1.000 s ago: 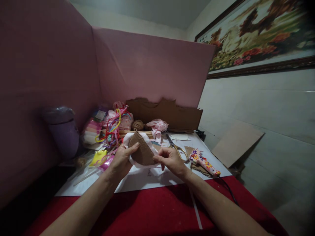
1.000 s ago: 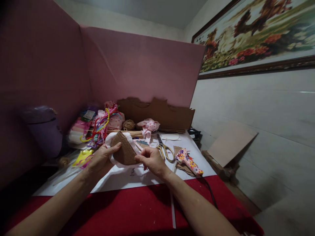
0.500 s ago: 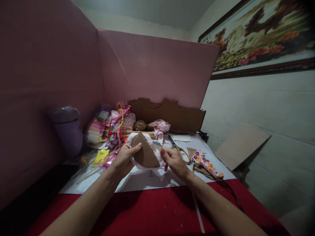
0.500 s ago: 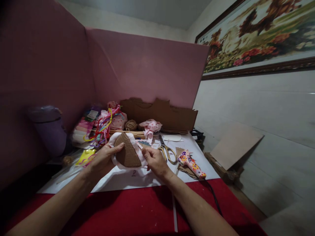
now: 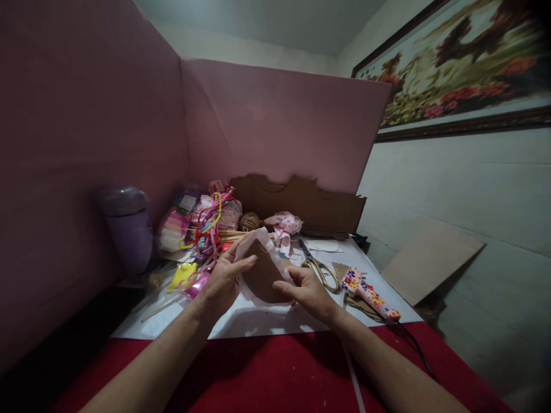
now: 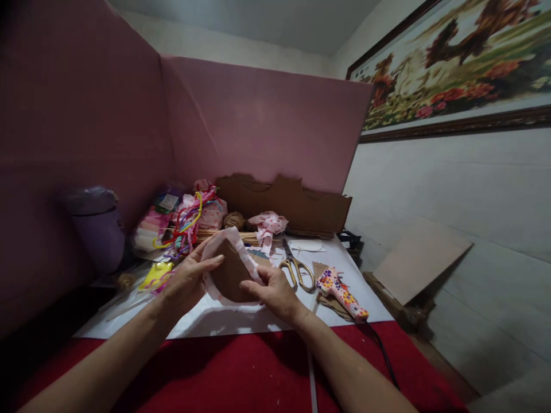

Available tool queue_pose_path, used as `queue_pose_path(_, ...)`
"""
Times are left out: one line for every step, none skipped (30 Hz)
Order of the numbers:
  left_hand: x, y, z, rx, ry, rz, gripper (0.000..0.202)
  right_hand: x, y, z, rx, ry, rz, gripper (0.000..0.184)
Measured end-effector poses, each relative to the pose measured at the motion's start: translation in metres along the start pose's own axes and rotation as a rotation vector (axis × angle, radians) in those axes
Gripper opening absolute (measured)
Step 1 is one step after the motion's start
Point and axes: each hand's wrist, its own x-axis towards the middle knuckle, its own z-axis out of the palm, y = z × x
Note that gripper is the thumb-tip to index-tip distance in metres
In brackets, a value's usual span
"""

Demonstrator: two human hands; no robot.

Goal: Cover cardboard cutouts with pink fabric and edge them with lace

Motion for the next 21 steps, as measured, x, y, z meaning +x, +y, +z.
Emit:
queue_pose_path(0.0002, 0.0016, 0.0001, 0.001, 0.007, -0.003, 0.046, 0.0001, 0.0002, 0.0000, -0.010, -0.003, -0.005, 0.026)
queue_pose_path(0.0003, 0.0029, 0.0005, -0.003, 0.009, -0.008, 0.043, 0.0002, 0.0003, 0.0000, -0.024, -0.004, -0.014, 0.026)
queue_pose_path(0.0004, 0.0039, 0.0010, -0.011, 0.005, -0.017, 0.040, 0.0002, 0.0005, 0.0001, -0.044, -0.002, -0.024, 0.025)
queue_pose_path(0.0004, 0.0045, 0.0016, -0.020, -0.004, -0.028, 0.036, 0.0002, 0.0008, 0.0001, -0.072, 0.006, -0.035, 0.025)
queue_pose_path(0.0004, 0.0049, 0.0021, -0.032, -0.015, -0.039, 0.033, 0.0002, 0.0013, 0.0001, -0.106, 0.019, -0.048, 0.024)
queue_pose_path(0.0004, 0.0051, 0.0025, -0.046, -0.024, -0.048, 0.030, 0.0002, 0.0019, 0.0000, -0.144, 0.034, -0.063, 0.024)
queue_pose_path(0.0005, 0.0050, 0.0026, -0.060, -0.029, -0.057, 0.027, 0.0002, 0.0026, -0.0002, -0.181, 0.046, -0.076, 0.024)
queue_pose_path(0.0008, 0.0047, 0.0025, -0.073, -0.031, -0.061, 0.025, 0.0002, 0.0033, -0.0004, -0.213, 0.055, -0.087, 0.024)
queue_pose_path(0.0011, 0.0042, 0.0022, -0.085, -0.030, -0.063, 0.023, 0.0002, 0.0041, -0.0006, -0.238, 0.059, -0.095, 0.024)
queue_pose_path(0.0015, 0.0035, 0.0018, -0.095, -0.029, -0.062, 0.022, 0.0002, 0.0047, -0.0007, -0.255, 0.060, -0.101, 0.023)
queue_pose_path(0.0018, 0.0026, 0.0014, -0.105, -0.026, -0.059, 0.021, 0.0002, 0.0053, -0.0008, -0.265, 0.060, -0.103, 0.023)
queue_pose_path(0.0021, 0.0016, 0.0010, -0.111, -0.022, -0.056, 0.020, 0.0002, 0.0057, -0.0008, -0.272, 0.061, -0.102, 0.023)
queue_pose_path(0.0024, 0.0007, 0.0007, -0.115, -0.018, -0.053, 0.020, 0.0003, 0.0059, -0.0008, -0.277, 0.065, -0.101, 0.024)
queue_pose_path(0.0025, -0.0001, 0.0005, -0.118, -0.011, -0.048, 0.021, 0.0003, 0.0061, -0.0007, -0.280, 0.068, -0.098, 0.024)
queue_pose_path(0.0026, -0.0008, 0.0005, -0.121, -0.004, -0.045, 0.022, 0.0004, 0.0061, -0.0007, -0.281, 0.071, -0.096, 0.025)
queue_pose_path(0.0026, -0.0012, 0.0005, -0.124, 0.001, -0.042, 0.024, 0.0004, 0.0060, -0.0006, -0.278, 0.071, -0.094, 0.025)
queue_pose_path(0.0025, -0.0015, 0.0006, -0.127, 0.003, -0.040, 0.025, 0.0003, 0.0057, -0.0006, -0.270, 0.066, -0.094, 0.026)
queue_pose_path(0.0024, -0.0016, 0.0006, -0.131, 0.002, -0.041, 0.025, 0.0003, 0.0053, -0.0006, -0.260, 0.060, -0.093, 0.025)
queue_pose_path(0.0024, -0.0016, 0.0006, -0.135, 0.000, -0.041, 0.025, 0.0002, 0.0048, -0.0005, -0.248, 0.054, -0.094, 0.025)
queue_pose_path(0.0024, -0.0016, 0.0005, -0.137, -0.001, -0.039, 0.024, 0.0001, 0.0042, -0.0005, -0.237, 0.051, -0.095, 0.025)
queue_pose_path(0.0025, -0.0015, 0.0004, -0.139, 0.002, -0.035, 0.023, 0.0000, 0.0036, -0.0004, -0.224, 0.049, -0.096, 0.025)
